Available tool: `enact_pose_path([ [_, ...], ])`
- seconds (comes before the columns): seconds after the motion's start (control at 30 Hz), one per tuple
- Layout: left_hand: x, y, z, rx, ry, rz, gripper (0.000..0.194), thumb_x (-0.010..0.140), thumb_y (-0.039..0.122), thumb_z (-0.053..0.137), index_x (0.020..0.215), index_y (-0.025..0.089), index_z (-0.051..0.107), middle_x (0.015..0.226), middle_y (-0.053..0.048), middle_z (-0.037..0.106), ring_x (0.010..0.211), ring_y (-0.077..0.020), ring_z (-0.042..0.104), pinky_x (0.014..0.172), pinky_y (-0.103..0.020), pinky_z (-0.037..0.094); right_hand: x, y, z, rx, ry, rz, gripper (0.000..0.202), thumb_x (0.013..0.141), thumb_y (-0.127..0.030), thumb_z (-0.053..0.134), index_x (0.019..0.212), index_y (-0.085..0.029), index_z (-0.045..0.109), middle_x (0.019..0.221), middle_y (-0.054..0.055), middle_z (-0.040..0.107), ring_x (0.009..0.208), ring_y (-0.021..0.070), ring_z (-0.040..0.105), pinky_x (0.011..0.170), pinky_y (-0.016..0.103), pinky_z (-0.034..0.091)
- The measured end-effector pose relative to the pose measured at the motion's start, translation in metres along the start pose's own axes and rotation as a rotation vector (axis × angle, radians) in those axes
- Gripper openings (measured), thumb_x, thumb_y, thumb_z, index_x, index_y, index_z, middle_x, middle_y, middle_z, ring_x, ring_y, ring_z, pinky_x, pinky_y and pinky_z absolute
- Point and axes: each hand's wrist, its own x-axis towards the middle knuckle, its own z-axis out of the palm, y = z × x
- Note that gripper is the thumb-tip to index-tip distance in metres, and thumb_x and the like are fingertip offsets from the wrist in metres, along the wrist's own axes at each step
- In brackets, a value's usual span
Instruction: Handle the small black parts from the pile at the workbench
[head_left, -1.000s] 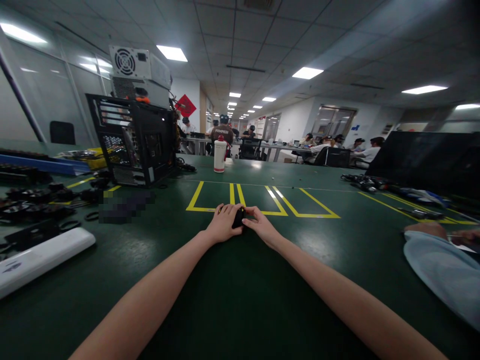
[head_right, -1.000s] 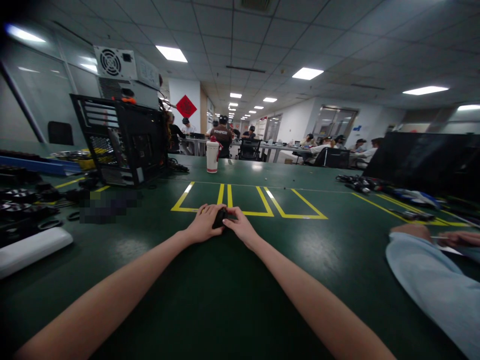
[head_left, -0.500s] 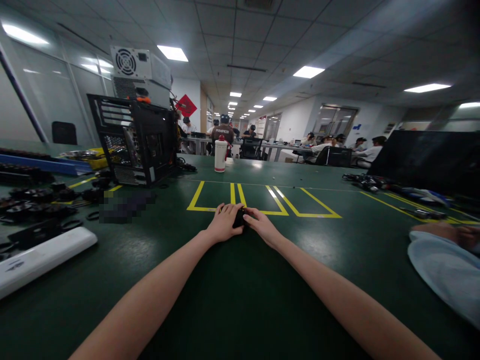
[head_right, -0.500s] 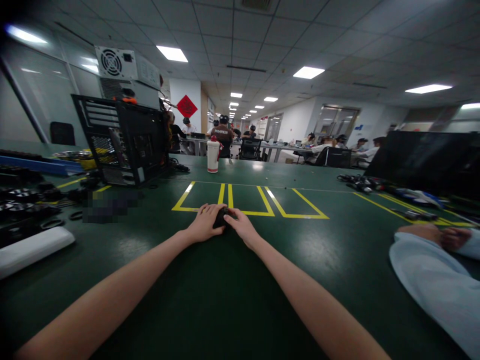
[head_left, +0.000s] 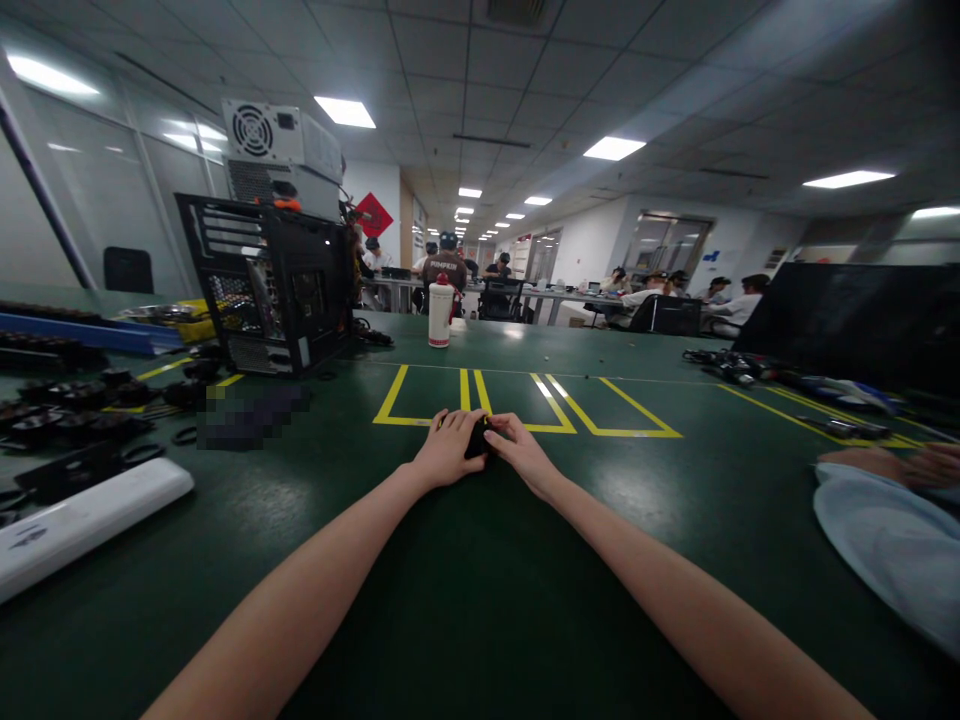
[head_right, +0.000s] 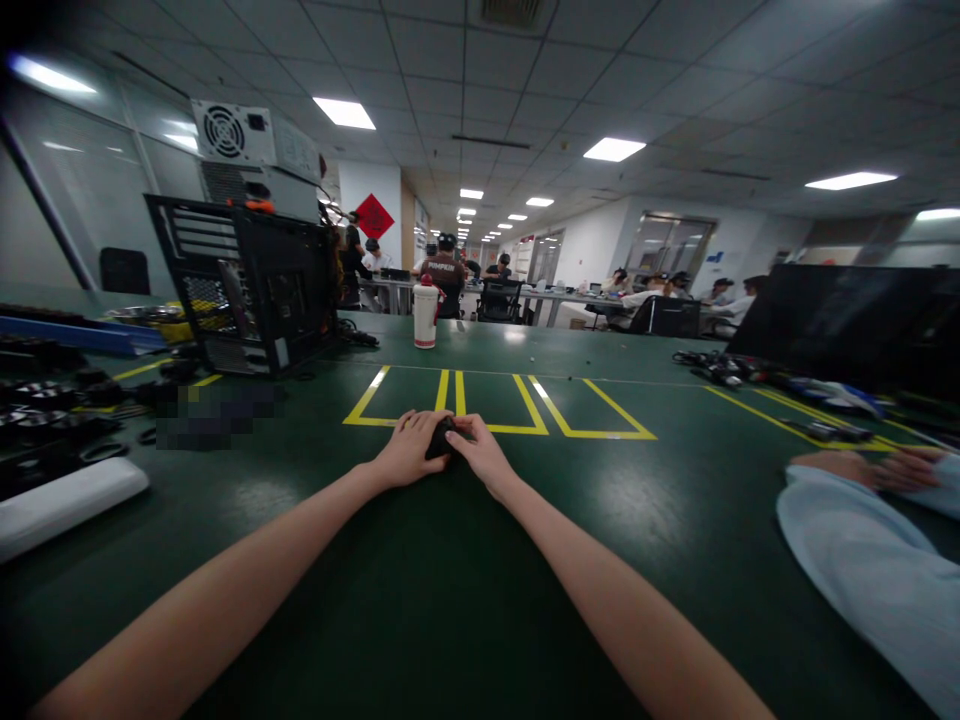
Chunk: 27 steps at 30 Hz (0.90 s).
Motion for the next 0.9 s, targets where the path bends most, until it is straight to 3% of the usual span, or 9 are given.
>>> enact_pose_path([
  [0.27, 0.0004, 0.0011, 0.0000, 0.008, 0.009, -0.006, 0.061, 0.067, 0.033, 0.056, 0.119, 0.023, 0.027, 0.114, -0.005, 0.044, 0.111, -0.0226, 0.038, 0.099, -0.043, 0.017, -0.0007, -0.0014, -0.0019, 0.051, -0.077, -0.008, 0.035, 0.064, -0.026, 0.063, 0.096, -0.024, 0.049, 0.107, 0.002, 0.050, 0.094, 0.0154, 0.052, 0.088, 0.035, 0.037],
  [0.47, 0.0001, -0.0010, 0.0013, 0.007, 0.013, 0.011, 0.060, 0.069, 0.035, 0.054, 0.120, 0.023, 0.025, 0.116, -0.006, 0.043, 0.112, -0.0224, 0.037, 0.100, -0.044, 0.015, 0.0001, 0.0000, 0.0016, -0.010, 0.015, -0.056, 0.023, 0.071, -0.035, 0.054, 0.090, -0.022, 0.050, 0.095, 0.000, 0.054, 0.094, 0.0147, 0.050, 0.088, 0.034, 0.037],
  [0.63, 0.0001, -0.0022, 0.0022, 0.008, 0.009, 0.011, 0.060, 0.070, 0.036, 0.054, 0.121, 0.023, 0.025, 0.116, -0.006, 0.043, 0.112, -0.0228, 0.037, 0.099, -0.045, 0.016, 0.0048, 0.0046, 0.0001, 0.015, 0.018, 0.008, 0.030, 0.069, -0.035, 0.055, 0.095, -0.021, 0.051, 0.100, 0.002, 0.054, 0.098, 0.0165, 0.048, 0.088, 0.035, 0.037],
  [0.9, 0.0013, -0.0021, 0.0041, -0.008, 0.010, 0.001, 0.059, 0.070, 0.034, 0.054, 0.121, 0.024, 0.025, 0.117, -0.005, 0.043, 0.112, -0.0225, 0.037, 0.100, -0.045, 0.014, -0.0048, -0.0044, 0.0003, 0.090, -0.073, -0.012, 0.034, 0.064, -0.024, 0.062, 0.095, -0.024, 0.047, 0.108, 0.001, 0.049, 0.094, 0.0152, 0.053, 0.088, 0.035, 0.039],
])
